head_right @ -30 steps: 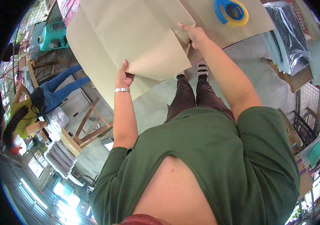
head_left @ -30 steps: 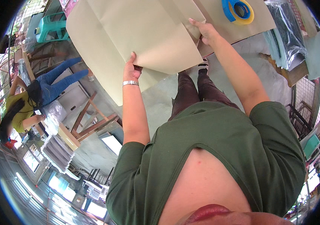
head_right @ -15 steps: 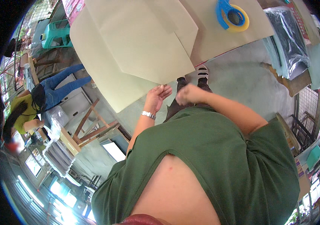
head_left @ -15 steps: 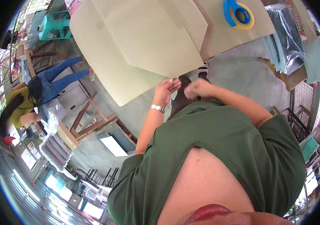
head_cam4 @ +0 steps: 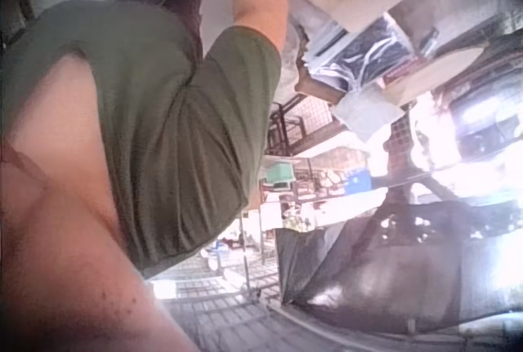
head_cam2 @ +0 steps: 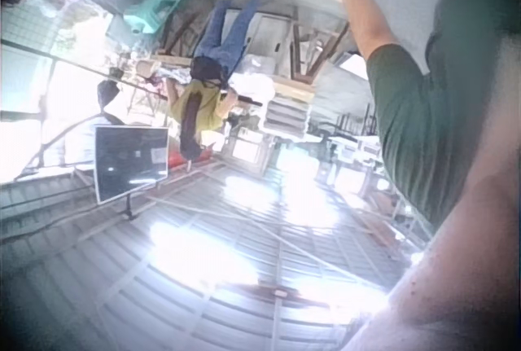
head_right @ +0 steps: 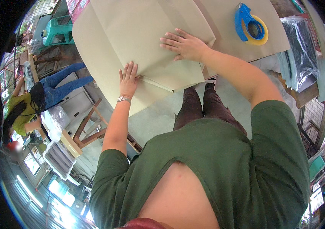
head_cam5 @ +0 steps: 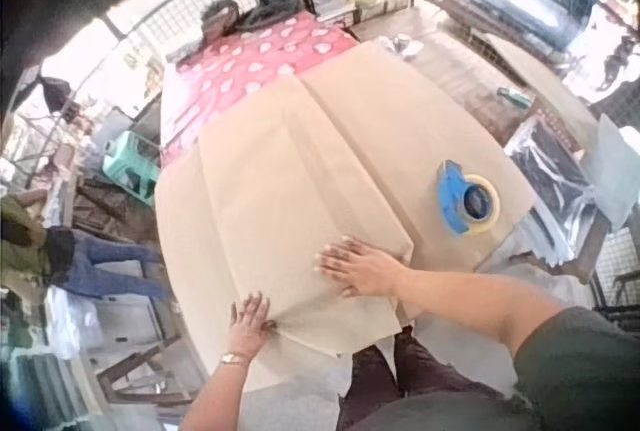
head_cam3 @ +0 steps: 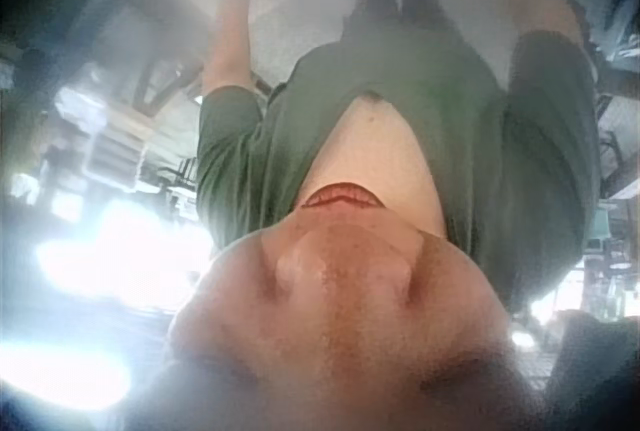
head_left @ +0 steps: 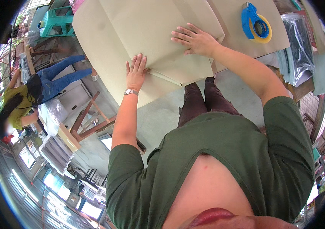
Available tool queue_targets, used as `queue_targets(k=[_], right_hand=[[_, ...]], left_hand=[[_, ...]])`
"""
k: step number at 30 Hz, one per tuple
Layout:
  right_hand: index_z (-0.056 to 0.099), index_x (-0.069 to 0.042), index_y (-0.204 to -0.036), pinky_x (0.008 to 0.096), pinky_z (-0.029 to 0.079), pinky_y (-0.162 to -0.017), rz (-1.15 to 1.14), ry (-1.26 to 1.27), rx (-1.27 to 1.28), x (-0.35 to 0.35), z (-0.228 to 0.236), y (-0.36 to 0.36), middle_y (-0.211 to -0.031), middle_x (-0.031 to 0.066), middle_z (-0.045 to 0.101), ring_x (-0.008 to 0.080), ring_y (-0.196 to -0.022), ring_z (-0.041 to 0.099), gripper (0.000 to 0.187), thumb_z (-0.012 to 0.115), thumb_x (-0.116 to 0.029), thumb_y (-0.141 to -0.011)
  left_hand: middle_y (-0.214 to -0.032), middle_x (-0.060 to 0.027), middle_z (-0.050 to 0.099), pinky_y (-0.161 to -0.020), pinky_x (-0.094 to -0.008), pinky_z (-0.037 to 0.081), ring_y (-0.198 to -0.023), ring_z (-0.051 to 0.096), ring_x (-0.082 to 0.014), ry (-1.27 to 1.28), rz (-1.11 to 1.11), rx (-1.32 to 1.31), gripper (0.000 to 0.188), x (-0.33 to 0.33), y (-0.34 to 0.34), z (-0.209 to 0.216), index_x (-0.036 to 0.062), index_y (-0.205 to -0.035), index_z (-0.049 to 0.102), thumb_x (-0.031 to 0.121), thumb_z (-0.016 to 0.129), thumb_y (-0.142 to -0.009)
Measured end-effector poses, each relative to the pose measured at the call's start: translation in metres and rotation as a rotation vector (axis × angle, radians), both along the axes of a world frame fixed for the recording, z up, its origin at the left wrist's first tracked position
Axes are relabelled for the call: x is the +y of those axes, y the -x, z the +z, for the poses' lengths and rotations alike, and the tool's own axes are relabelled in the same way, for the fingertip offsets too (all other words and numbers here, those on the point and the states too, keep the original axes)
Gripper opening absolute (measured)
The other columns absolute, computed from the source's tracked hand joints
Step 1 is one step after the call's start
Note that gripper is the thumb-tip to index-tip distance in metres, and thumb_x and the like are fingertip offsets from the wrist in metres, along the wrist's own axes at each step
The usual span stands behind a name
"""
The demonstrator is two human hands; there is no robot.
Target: The person places a black panel into a cardboard box and wraps the box with brown paper and clear tape. They then pick up another black panel wrapped in plastic, place it on a sheet of paper, and fold the paper over it, securing it with tape.
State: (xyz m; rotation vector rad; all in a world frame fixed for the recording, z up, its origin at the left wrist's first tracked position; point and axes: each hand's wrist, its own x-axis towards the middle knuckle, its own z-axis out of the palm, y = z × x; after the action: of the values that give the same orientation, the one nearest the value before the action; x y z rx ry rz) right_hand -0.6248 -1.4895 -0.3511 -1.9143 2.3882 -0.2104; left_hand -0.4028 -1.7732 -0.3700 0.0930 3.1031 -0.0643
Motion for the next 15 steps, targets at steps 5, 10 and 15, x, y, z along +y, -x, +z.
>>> queue_targets(k=[5,10,15], right_hand=[[0.015,-0.024,-0.147,0.0438,0.012,-0.116,-0.125,-0.081,0.064,-0.001,-0.001,0.002,-0.152,-0.0062,0.019,0.0155,-0.140,0.016,0.084,0.057,-0.050,-0.079],[0.018,-0.024,-0.147,0.0442,0.012,-0.115,-0.098,-0.057,-0.012,-0.003,-0.004,-0.004,-0.151,-0.0058,0.021,0.0150,-0.140,0.017,0.084,0.059,-0.047,-0.077],[0.033,-0.027,-0.142,0.0470,0.018,-0.113,-0.195,0.038,-0.002,0.094,-0.009,0.056,-0.149,-0.0027,0.028,0.0194,-0.137,0.024,0.073,0.062,-0.040,-0.076]], left_hand=[[-0.152,0.0016,0.022,-0.113,-0.0525,0.012,-0.140,0.019,-0.0214,-0.189,0.083,-0.110,0.071,0.042,0.042,0.035,0.0233,-0.145,0.025,0.032,0.060,-0.083],[-0.152,0.0000,0.021,-0.112,-0.0542,0.013,-0.141,0.017,-0.0218,-0.138,-0.123,-0.023,0.068,0.067,0.086,0.020,0.0291,-0.144,0.027,0.039,0.058,-0.085],[-0.152,-0.0001,0.019,-0.112,-0.0530,0.013,-0.142,0.014,-0.0213,0.003,-0.203,0.036,0.065,0.060,0.075,0.006,0.0358,-0.143,0.026,0.040,0.056,-0.086]])
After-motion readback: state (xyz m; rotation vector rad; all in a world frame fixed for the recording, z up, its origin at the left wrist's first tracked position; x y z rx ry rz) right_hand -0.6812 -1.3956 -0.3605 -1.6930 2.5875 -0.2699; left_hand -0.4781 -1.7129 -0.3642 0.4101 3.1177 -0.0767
